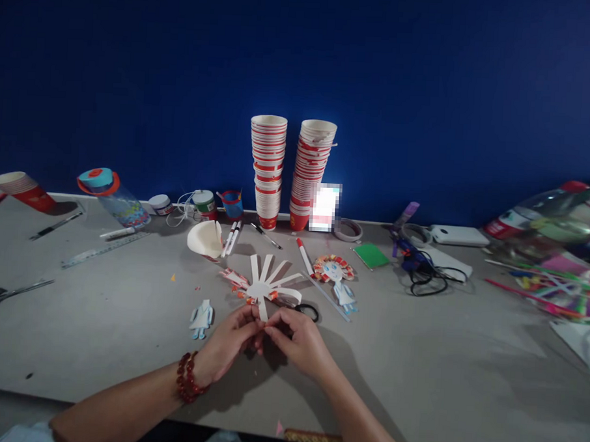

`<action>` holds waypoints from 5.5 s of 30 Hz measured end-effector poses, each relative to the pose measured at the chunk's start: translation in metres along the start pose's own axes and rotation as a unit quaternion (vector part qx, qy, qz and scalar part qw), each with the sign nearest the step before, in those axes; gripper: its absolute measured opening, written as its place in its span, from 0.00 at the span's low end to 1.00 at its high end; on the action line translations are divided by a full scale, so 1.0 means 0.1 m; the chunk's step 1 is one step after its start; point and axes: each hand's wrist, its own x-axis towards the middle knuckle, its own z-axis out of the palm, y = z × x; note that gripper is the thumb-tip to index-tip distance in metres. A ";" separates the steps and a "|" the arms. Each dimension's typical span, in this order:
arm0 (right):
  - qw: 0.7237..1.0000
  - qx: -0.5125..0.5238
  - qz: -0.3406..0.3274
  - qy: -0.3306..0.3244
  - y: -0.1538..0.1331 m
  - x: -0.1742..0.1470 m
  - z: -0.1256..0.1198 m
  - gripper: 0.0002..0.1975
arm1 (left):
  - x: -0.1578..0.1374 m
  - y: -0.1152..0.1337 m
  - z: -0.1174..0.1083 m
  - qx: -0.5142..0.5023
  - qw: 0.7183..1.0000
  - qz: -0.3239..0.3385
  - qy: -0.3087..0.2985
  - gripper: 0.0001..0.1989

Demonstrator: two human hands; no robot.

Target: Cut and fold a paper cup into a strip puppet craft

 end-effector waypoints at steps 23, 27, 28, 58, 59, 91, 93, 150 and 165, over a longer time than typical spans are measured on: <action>1.000 0.008 0.010 0.001 0.12 0.03 -0.04 0.11 | 0.00 0.00 0.00 -0.043 0.999 -0.010 -0.018 0.17; 1.000 -0.004 0.016 0.026 0.12 0.02 0.00 0.08 | 0.02 -0.02 -0.01 -0.015 1.000 -0.005 -0.013 0.19; 0.999 0.001 0.018 0.032 0.12 0.02 0.02 0.08 | 0.02 -0.02 -0.01 -0.014 1.000 -0.005 -0.010 0.19; 0.988 -0.119 -0.088 0.035 0.00 0.00 -0.03 0.08 | -0.03 0.05 0.03 -0.099 0.994 -0.025 -0.042 0.16; 0.988 -0.122 -0.089 0.037 0.00 0.00 -0.04 0.08 | -0.03 0.05 0.03 -0.100 0.994 -0.024 -0.039 0.16; 0.999 -0.014 -0.003 0.050 0.05 0.06 0.09 0.11 | -0.02 -0.03 0.06 -0.051 0.998 -0.008 0.021 0.20; 0.998 -0.004 0.016 0.066 0.06 0.06 0.11 0.10 | -0.02 -0.03 0.06 -0.046 0.999 0.000 0.019 0.20; 0.928 -0.326 -0.166 0.066 0.04 0.02 0.09 0.12 | -0.01 0.00 0.04 -0.095 0.994 -0.042 0.010 0.18; 0.935 -0.306 -0.165 0.074 0.00 0.01 0.11 0.11 | -0.02 -0.03 0.04 -0.075 0.997 -0.023 0.018 0.23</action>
